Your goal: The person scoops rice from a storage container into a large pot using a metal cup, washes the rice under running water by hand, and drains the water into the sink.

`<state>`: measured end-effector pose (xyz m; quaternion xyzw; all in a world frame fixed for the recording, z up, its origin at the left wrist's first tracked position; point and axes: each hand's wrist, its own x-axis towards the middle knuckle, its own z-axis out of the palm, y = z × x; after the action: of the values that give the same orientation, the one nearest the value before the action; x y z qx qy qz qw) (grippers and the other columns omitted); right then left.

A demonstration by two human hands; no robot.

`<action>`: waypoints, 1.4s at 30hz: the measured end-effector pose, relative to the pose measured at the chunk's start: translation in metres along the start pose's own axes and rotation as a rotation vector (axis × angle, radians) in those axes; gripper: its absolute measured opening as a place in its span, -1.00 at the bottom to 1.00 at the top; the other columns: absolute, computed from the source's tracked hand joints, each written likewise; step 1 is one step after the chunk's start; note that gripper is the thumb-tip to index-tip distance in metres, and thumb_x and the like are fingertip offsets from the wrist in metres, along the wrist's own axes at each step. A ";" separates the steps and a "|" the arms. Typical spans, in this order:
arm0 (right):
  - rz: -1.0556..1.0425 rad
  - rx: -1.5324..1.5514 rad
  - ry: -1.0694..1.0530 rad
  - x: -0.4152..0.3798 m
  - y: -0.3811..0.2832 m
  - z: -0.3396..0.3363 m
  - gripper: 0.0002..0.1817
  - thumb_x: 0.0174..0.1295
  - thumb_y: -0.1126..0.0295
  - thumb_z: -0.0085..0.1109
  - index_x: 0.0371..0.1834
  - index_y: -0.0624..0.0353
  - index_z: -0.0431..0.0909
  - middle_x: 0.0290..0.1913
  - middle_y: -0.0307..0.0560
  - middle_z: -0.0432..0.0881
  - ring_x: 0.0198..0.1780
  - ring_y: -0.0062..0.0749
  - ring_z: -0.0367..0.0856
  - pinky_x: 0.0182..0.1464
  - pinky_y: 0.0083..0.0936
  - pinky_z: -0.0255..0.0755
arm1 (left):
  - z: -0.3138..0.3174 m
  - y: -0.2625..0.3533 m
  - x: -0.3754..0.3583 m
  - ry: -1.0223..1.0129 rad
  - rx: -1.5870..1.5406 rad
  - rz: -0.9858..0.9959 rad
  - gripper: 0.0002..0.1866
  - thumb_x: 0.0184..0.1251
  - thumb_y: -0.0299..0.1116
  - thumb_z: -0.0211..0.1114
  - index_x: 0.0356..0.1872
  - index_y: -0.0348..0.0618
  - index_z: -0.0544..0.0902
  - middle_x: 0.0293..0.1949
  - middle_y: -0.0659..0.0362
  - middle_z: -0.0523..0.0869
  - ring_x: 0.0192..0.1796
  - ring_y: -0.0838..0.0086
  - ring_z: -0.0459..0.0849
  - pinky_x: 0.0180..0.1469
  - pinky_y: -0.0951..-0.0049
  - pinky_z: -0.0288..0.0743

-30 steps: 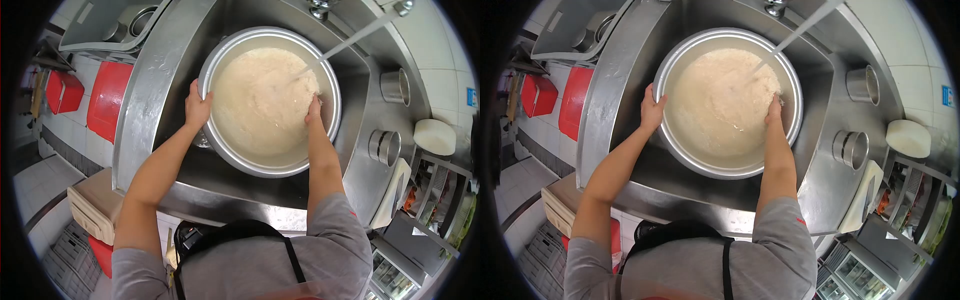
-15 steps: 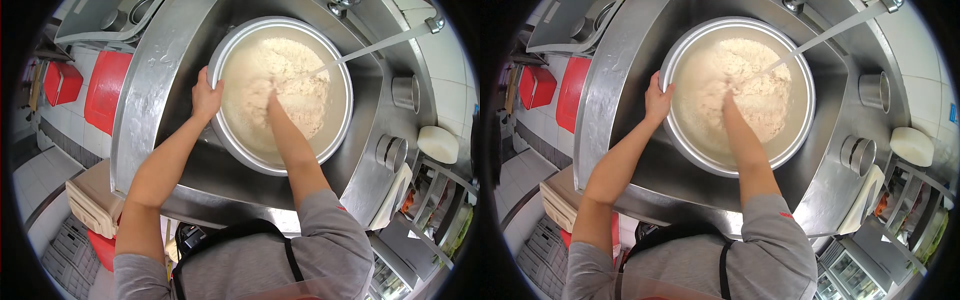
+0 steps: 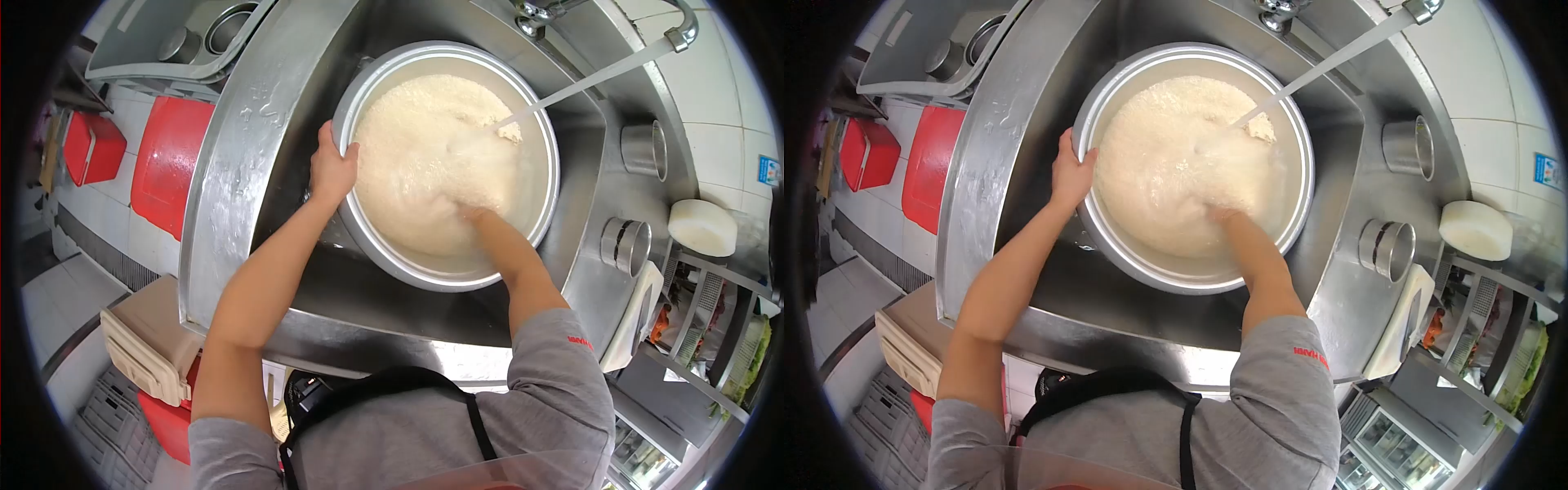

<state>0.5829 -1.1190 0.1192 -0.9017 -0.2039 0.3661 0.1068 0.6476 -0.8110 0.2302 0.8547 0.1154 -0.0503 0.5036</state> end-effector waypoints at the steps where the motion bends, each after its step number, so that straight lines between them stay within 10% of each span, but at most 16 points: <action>1: 0.183 0.143 0.088 0.005 0.016 -0.003 -0.26 0.09 -0.16 -0.16 0.16 0.25 0.21 0.17 0.07 0.26 0.23 -0.11 0.14 0.24 -0.17 -0.03 | 0.001 0.000 0.000 0.007 0.030 0.001 -0.41 0.05 -0.31 0.17 0.13 -0.19 0.18 -0.16 -0.19 0.54 -0.08 0.00 0.51 -0.04 0.23 0.37; 5: 0.685 1.144 0.639 0.063 0.052 -0.020 -0.24 0.08 -0.18 -0.18 0.17 0.24 0.21 0.18 0.08 0.25 0.24 -0.10 0.13 0.25 -0.16 -0.04 | 0.003 0.001 0.002 0.005 0.077 -0.032 -0.40 0.06 -0.30 0.17 0.14 -0.18 0.17 -0.18 -0.20 0.54 -0.11 -0.03 0.52 -0.06 0.20 0.37; 10: 0.615 1.672 1.043 0.125 0.056 -0.052 -0.22 0.07 -0.21 -0.19 0.18 0.23 0.20 0.18 0.09 0.24 0.25 -0.09 0.13 0.25 -0.14 -0.05 | 0.003 0.004 0.000 0.031 0.087 -0.055 -0.41 0.06 -0.30 0.16 0.13 -0.19 0.19 -0.22 -0.19 0.55 -0.16 -0.03 0.54 -0.09 0.19 0.39; 17: 0.457 1.766 0.904 0.166 0.015 -0.084 -0.19 0.06 -0.25 -0.22 0.19 0.22 0.19 0.19 0.11 0.23 0.25 -0.08 0.12 0.26 -0.13 -0.06 | 0.005 0.005 0.000 0.035 0.097 -0.040 -0.42 0.06 -0.30 0.16 0.13 -0.20 0.19 -0.21 -0.17 0.56 -0.17 -0.01 0.54 -0.09 0.19 0.39; 22: 0.304 1.038 0.816 0.178 -0.075 -0.036 -0.20 0.06 -0.25 -0.22 0.19 0.21 0.19 0.20 0.11 0.22 0.25 -0.09 0.12 0.26 -0.13 -0.06 | 0.003 0.008 0.000 0.030 0.083 -0.090 -0.44 0.04 -0.33 0.19 0.10 -0.22 0.24 -0.15 -0.13 0.55 -0.09 0.10 0.55 -0.04 0.30 0.37; 31: -0.055 0.038 -0.015 0.057 -0.120 0.022 -0.20 0.06 -0.25 -0.22 0.20 0.19 0.19 0.21 0.10 0.22 0.26 -0.09 0.12 0.25 -0.14 -0.05 | 0.002 0.005 0.000 0.010 0.024 -0.069 -0.42 0.07 -0.29 0.16 0.14 -0.15 0.19 -0.16 -0.16 0.54 -0.10 -0.01 0.52 -0.04 0.20 0.36; 42: 0.192 -0.096 0.048 0.149 -0.036 -0.070 -0.20 0.06 -0.25 -0.23 0.20 0.16 0.19 0.21 0.09 0.21 0.26 -0.10 0.12 0.25 -0.15 -0.04 | 0.002 0.006 -0.001 0.034 0.037 -0.041 -0.44 0.09 -0.29 0.14 0.12 -0.18 0.20 -0.18 -0.16 0.55 -0.13 0.00 0.53 -0.06 0.20 0.36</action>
<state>0.7184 -1.0235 0.0895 -0.9297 -0.1311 0.3427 0.0326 0.6479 -0.8158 0.2342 0.8620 0.1404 -0.0483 0.4847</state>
